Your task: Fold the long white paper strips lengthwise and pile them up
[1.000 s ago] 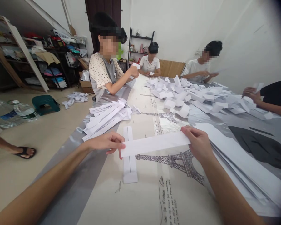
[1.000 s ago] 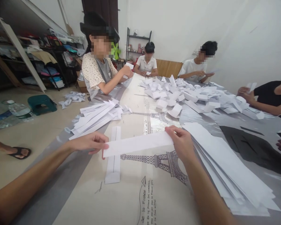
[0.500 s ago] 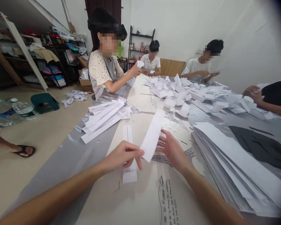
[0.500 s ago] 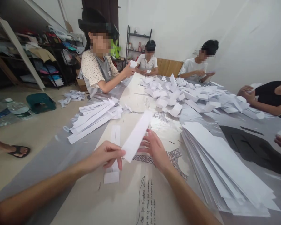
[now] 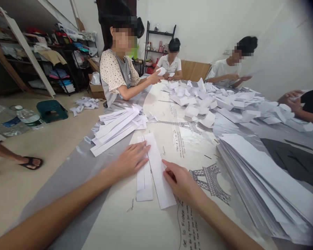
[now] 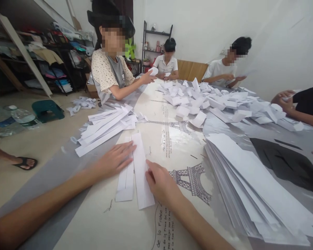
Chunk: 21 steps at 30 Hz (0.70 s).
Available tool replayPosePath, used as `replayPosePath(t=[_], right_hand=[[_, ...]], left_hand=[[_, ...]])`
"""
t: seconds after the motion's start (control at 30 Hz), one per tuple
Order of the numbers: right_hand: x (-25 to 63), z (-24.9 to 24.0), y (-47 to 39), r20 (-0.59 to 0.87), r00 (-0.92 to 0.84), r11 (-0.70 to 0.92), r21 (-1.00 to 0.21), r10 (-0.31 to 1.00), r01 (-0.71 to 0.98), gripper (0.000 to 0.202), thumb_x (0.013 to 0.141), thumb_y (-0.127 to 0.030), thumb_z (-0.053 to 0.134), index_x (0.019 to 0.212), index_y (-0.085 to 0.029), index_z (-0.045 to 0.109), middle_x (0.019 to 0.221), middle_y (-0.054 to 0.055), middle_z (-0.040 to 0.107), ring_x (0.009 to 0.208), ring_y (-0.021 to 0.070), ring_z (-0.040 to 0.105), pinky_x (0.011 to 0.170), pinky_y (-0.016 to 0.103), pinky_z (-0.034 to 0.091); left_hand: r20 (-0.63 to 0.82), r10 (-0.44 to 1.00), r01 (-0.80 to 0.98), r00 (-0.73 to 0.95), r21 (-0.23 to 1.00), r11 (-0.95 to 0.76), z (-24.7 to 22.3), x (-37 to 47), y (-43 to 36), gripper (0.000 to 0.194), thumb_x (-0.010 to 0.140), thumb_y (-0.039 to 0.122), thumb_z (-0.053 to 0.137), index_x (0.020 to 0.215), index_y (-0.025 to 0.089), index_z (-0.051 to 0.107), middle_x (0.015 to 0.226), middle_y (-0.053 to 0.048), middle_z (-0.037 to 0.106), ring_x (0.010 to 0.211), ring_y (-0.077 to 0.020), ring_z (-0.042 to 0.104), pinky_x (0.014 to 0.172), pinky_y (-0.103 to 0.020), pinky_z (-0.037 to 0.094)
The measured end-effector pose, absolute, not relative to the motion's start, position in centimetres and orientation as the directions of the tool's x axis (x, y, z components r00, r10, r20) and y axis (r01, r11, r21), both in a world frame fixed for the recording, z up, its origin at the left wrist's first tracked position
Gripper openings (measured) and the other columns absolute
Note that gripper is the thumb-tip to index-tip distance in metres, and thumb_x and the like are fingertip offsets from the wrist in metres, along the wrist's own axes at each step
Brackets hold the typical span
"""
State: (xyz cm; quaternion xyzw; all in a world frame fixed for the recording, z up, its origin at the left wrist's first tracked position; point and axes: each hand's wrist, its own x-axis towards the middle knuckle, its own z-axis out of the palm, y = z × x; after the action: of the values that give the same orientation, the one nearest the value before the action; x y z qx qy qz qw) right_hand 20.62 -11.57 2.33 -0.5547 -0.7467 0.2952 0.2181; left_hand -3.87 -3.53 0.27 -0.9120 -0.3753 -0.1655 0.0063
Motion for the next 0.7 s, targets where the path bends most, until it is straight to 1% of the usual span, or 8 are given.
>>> replayPosePath(t=[0.1,0.2,0.3,0.37,0.47,0.53,0.63,0.7], right_hand=[[20.0,3.0,-12.3,0.028,-0.29,0.242,-0.635,0.956,0.734,0.029,0.099,-0.027,0.045,0.121,-0.025,0.064,0.082,0.003,0.062,0.071,0.0216,0.059,0.064,0.035,0.05],[19.7,3.1,-12.6,0.036,-0.256,0.223,-0.618,0.966,0.754,0.02,0.098,-0.029,0.049,0.11,-0.024,0.064,0.087,0.004,0.059,0.07,0.0204,0.058,0.064,0.036,0.053],[19.7,2.7,-12.8,0.018,-0.222,0.186,-0.62,0.975,0.763,0.024,0.096,-0.031,0.052,0.116,-0.024,0.062,0.102,0.007,0.058,0.071,0.0199,0.06,0.061,0.037,0.056],[19.9,2.2,-12.8,0.029,-0.201,0.173,-0.64,0.979,0.749,0.031,0.094,-0.031,0.055,0.124,-0.025,0.061,0.116,0.009,0.057,0.078,0.0211,0.064,0.064,0.039,0.059],[20.3,1.3,-12.6,0.081,-0.179,0.185,-0.687,0.981,0.703,0.038,0.092,-0.028,0.058,0.13,-0.026,0.061,0.133,0.011,0.054,0.1,0.0251,0.067,0.078,0.041,0.063],[20.5,0.9,-12.4,0.109,-0.194,0.213,-0.71,0.975,0.672,0.042,0.092,-0.026,0.057,0.133,-0.027,0.061,0.141,0.011,0.053,0.117,0.0281,0.064,0.09,0.045,0.061],[20.3,1.0,-12.6,0.127,-0.289,0.291,-0.709,0.949,0.643,0.045,0.096,-0.03,0.058,0.14,-0.028,0.06,0.153,0.01,0.05,0.138,0.0322,0.051,0.109,0.054,0.051],[20.1,1.5,-12.9,0.097,-0.377,0.335,-0.693,0.921,0.639,0.053,0.098,-0.04,0.058,0.15,-0.028,0.052,0.159,0.009,0.045,0.147,0.0335,0.042,0.117,0.059,0.042]], left_hand=[[0.275,0.71,0.713,0.649,0.109,-0.693,-0.3,-3.5,-3.9,0.049,0.11,0.044,0.032,0.145,0.015,0.05,0.152,-0.016,0.051,0.139,-0.0295,0.049,0.113,-0.047,0.038],[0.29,0.715,0.72,0.636,0.113,-0.685,-0.1,-2.9,-4.5,0.052,0.108,0.049,0.037,0.142,0.014,0.053,0.147,-0.017,0.055,0.136,-0.0317,0.05,0.111,-0.049,0.04],[0.291,0.732,0.735,0.616,0.123,-0.667,0.5,-2.4,-5.2,0.053,0.104,0.052,0.045,0.138,0.014,0.055,0.139,-0.018,0.059,0.13,-0.0337,0.053,0.108,-0.05,0.042],[0.297,0.743,0.747,0.6,0.126,-0.653,0.8,-2.2,-5.5,0.051,0.101,0.052,0.049,0.134,0.014,0.057,0.132,-0.018,0.061,0.126,-0.0347,0.054,0.107,-0.051,0.041],[0.316,0.751,0.758,0.58,0.127,-0.639,0.7,-2.0,-5.8,0.052,0.098,0.053,0.053,0.129,0.012,0.059,0.13,-0.019,0.06,0.128,-0.037,0.052,0.108,-0.053,0.041],[0.33,0.754,0.76,0.568,0.14,-0.634,0.4,-1.9,-5.9,0.052,0.098,0.054,0.053,0.128,0.011,0.058,0.135,-0.021,0.057,0.13,-0.0381,0.05,0.107,-0.053,0.042],[0.352,0.752,0.753,0.557,0.167,-0.636,0.0,-2.0,-5.8,0.05,0.099,0.052,0.051,0.13,0.013,0.055,0.142,-0.022,0.052,0.129,-0.0375,0.052,0.107,-0.053,0.043],[0.359,0.754,0.749,0.55,0.187,-0.635,-0.2,-1.9,-5.8,0.049,0.099,0.049,0.051,0.132,0.013,0.051,0.143,-0.022,0.052,0.128,-0.037,0.053,0.108,-0.054,0.042]])
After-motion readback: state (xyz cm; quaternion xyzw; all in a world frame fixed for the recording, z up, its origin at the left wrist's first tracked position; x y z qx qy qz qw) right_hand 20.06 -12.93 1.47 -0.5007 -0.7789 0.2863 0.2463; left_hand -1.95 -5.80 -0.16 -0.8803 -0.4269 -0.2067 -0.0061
